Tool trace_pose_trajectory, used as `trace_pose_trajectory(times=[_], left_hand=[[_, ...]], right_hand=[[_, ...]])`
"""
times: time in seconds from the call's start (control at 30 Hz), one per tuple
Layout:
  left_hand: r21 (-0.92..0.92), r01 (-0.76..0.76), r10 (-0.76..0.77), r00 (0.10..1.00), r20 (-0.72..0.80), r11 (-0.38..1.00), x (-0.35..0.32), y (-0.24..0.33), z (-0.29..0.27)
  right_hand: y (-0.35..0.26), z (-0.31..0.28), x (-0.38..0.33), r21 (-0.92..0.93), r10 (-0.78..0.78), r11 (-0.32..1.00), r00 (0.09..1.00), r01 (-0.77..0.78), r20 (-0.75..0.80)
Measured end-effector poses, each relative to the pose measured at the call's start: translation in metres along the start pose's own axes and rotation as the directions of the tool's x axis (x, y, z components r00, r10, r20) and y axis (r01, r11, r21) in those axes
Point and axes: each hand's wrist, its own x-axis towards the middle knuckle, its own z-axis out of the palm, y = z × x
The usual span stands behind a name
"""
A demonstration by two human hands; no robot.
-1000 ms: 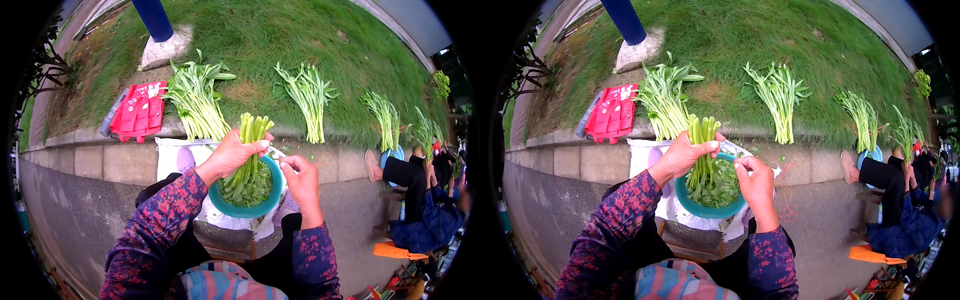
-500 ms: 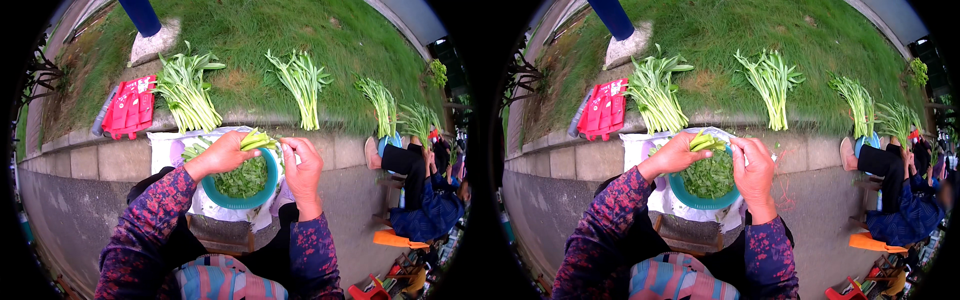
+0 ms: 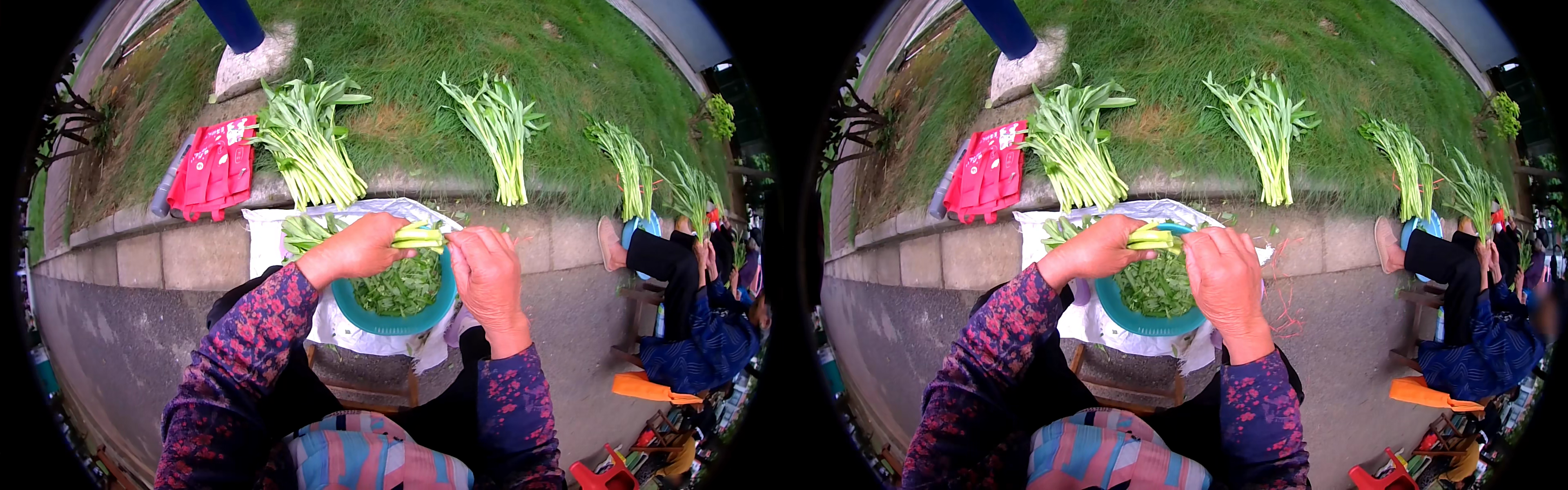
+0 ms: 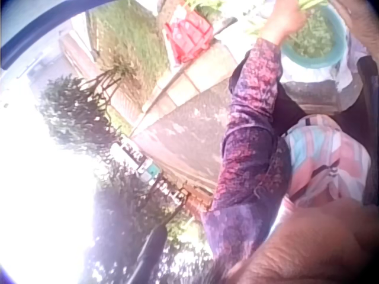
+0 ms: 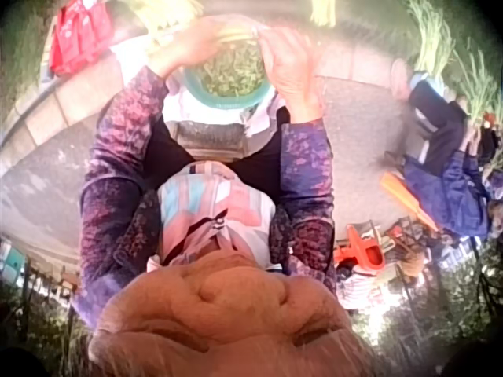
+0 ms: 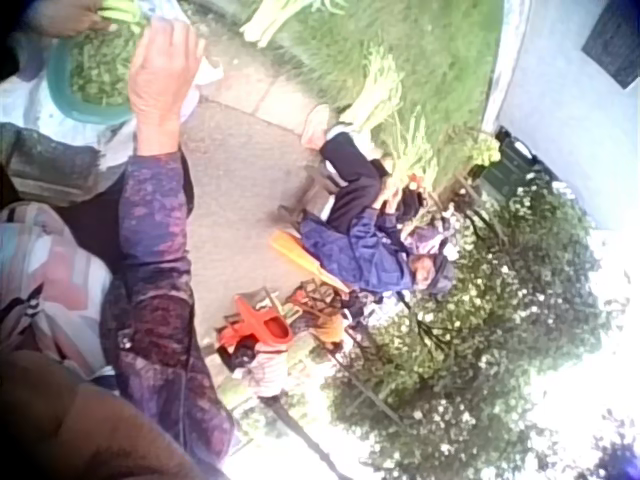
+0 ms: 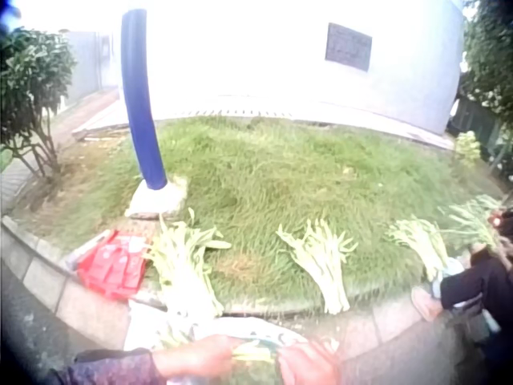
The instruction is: The person trims green leafy vegetables by hand, breaking off stems and placing the pieces into a blue bowl.
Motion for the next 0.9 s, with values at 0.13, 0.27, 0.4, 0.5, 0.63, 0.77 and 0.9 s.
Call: trace_pose_trajectory(times=[0.13,0.27,0.4,0.5,0.63,0.77,0.9], left_hand=[[0.054,-0.048,0.049,0.999,-0.018,0.997,0.000,-0.004,0.004],[0.018,-0.069,0.069,0.997,-0.028,0.997,-0.001,0.002,0.004],[-0.138,-0.124,0.117,0.991,-0.057,0.983,0.001,0.010,0.003],[-0.238,-0.142,0.125,0.988,-0.085,0.961,0.001,0.013,0.004],[-0.333,-0.021,0.003,0.999,-0.054,0.943,0.002,0.011,0.004],[-0.452,-0.014,-0.019,0.997,-0.069,0.892,0.003,0.012,-0.001],[-0.502,0.021,-0.062,0.996,-0.066,0.865,0.003,0.015,-0.003]], right_hand=[[0.000,0.002,-0.001,-0.042,-0.010,0.999,0.998,0.013,0.062],[-0.001,0.001,0.001,0.081,0.046,0.996,0.999,-0.046,0.001],[-0.002,0.000,-0.001,0.266,0.160,0.952,0.987,-0.151,-0.010],[-0.007,0.000,0.000,0.320,0.200,0.932,0.978,-0.172,-0.055],[-0.004,0.001,-0.001,0.431,0.269,0.887,0.943,-0.165,-0.194],[0.003,-0.001,-0.001,0.472,0.356,0.862,0.883,-0.184,-0.305],[0.000,-0.003,0.000,0.467,0.327,0.868,0.903,-0.171,-0.278]])
